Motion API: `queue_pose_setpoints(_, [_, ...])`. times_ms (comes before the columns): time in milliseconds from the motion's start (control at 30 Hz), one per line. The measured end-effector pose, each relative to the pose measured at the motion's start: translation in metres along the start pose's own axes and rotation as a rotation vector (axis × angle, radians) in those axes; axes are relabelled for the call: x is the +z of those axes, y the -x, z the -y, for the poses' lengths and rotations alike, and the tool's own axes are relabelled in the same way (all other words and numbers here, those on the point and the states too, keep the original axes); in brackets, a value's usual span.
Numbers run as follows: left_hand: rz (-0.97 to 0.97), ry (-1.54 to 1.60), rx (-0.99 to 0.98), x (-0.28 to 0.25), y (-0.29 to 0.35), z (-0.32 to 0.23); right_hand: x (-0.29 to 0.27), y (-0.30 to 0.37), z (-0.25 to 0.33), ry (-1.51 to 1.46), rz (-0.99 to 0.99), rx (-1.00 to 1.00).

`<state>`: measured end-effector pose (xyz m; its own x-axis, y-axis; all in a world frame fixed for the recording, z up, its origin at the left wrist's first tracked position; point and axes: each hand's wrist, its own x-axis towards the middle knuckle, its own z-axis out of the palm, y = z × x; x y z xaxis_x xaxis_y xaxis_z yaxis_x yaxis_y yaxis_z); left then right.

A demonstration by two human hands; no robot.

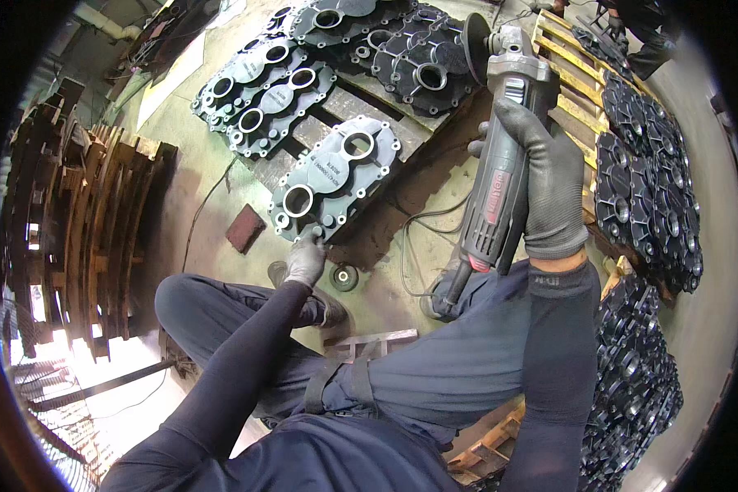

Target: The person sits on the floor and uses an angle grinder to smooth the edges of metal engine parts. They handle each part individually, grinding the edges and then placing it aside before picking up the next one.

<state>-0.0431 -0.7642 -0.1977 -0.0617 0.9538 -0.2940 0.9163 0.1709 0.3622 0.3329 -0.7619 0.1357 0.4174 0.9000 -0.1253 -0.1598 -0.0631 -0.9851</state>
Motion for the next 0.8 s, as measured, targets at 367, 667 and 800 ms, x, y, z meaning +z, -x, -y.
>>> queue_pose_setpoints(367, [-0.090,-0.482,0.528,0.029,-0.069,-0.057,0.034,0.001,-0.003,0.057,0.091,0.076])
queue_pose_setpoints(667, [-0.188,-0.616,0.586,0.016,-0.037,-0.038,0.056,-0.005,-0.002,0.138,0.145,0.116])
queue_pose_setpoints(800, [-0.162,-0.719,0.447,0.004,-0.048,-0.041,0.059,-0.003,-0.005,0.198,0.158,0.105])
